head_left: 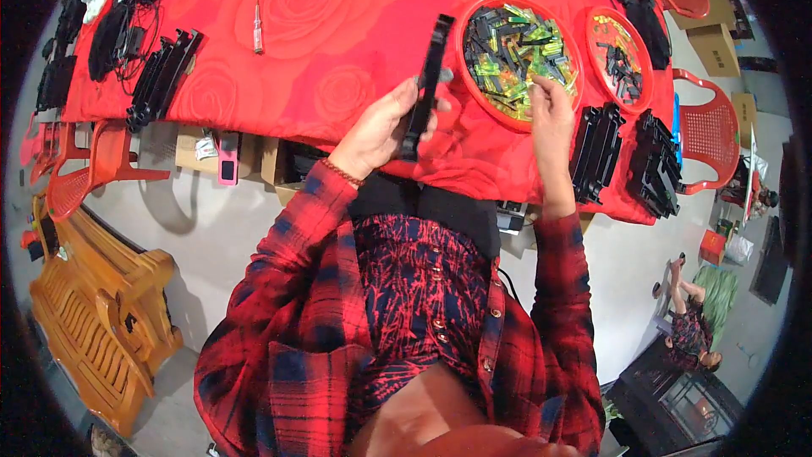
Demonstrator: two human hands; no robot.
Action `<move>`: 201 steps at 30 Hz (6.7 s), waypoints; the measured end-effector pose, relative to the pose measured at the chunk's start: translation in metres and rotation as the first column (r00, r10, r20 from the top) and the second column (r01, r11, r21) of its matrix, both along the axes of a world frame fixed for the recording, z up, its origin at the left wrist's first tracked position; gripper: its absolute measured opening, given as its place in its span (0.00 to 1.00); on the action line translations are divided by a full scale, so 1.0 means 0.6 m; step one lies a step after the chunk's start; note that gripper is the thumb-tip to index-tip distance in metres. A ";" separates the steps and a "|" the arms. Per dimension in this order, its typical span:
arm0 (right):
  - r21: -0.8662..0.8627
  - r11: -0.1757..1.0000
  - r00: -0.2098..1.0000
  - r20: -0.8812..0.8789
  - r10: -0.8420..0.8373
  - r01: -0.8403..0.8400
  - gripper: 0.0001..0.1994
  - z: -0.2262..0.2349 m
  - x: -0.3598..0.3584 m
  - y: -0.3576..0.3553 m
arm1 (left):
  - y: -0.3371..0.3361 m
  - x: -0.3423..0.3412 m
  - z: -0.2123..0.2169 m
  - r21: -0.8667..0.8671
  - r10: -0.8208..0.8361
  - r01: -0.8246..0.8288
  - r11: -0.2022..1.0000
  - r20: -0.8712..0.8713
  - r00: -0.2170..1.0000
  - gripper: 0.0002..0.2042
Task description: The person picks up a black plastic component from a table, takes small parts from a tray, and installs them into the component by hand.
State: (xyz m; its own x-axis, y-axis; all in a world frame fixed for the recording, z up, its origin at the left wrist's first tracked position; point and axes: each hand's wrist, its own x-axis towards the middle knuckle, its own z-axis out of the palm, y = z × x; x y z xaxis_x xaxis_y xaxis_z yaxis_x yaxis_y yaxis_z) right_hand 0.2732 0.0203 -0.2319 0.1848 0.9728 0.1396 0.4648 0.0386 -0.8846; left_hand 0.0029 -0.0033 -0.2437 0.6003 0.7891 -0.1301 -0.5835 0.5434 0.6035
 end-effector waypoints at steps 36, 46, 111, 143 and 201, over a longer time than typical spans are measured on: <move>0.060 0.957 0.925 -0.246 0.290 -0.284 0.05 0.049 -0.159 0.034 | 0.030 0.049 -0.060 -0.155 0.202 -0.159 0.975 0.316 0.927 0.23; 0.338 0.873 0.879 0.441 0.183 -0.351 0.04 0.042 -0.166 0.032 | 0.029 0.051 -0.065 -0.168 0.225 -0.180 0.969 0.311 0.923 0.21; 0.198 0.851 0.518 0.850 0.098 -0.486 0.08 0.057 -0.173 0.008 | 0.026 0.059 -0.084 -0.085 0.158 -0.142 0.986 0.230 0.960 0.21; -0.108 0.994 0.999 -0.040 -0.008 0.003 0.14 -0.019 -0.218 -0.009 | 0.013 0.048 -0.071 -0.097 0.226 -0.217 0.971 0.085 0.971 0.22; -0.127 0.946 0.945 -0.181 0.273 -0.298 0.10 0.006 -0.219 -0.034 | -0.008 0.033 -0.078 -0.126 0.262 -0.233 0.964 0.332 0.906 0.24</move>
State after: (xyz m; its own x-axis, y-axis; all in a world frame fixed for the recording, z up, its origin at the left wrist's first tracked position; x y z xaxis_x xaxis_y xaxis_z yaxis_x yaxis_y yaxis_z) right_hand 0.1419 0.0001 -0.2285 -0.0960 0.9952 -0.0204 0.3071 0.0102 -0.9516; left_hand 0.0226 -0.0080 -0.2903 0.4062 0.9135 -0.0219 -0.8683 0.3934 0.3022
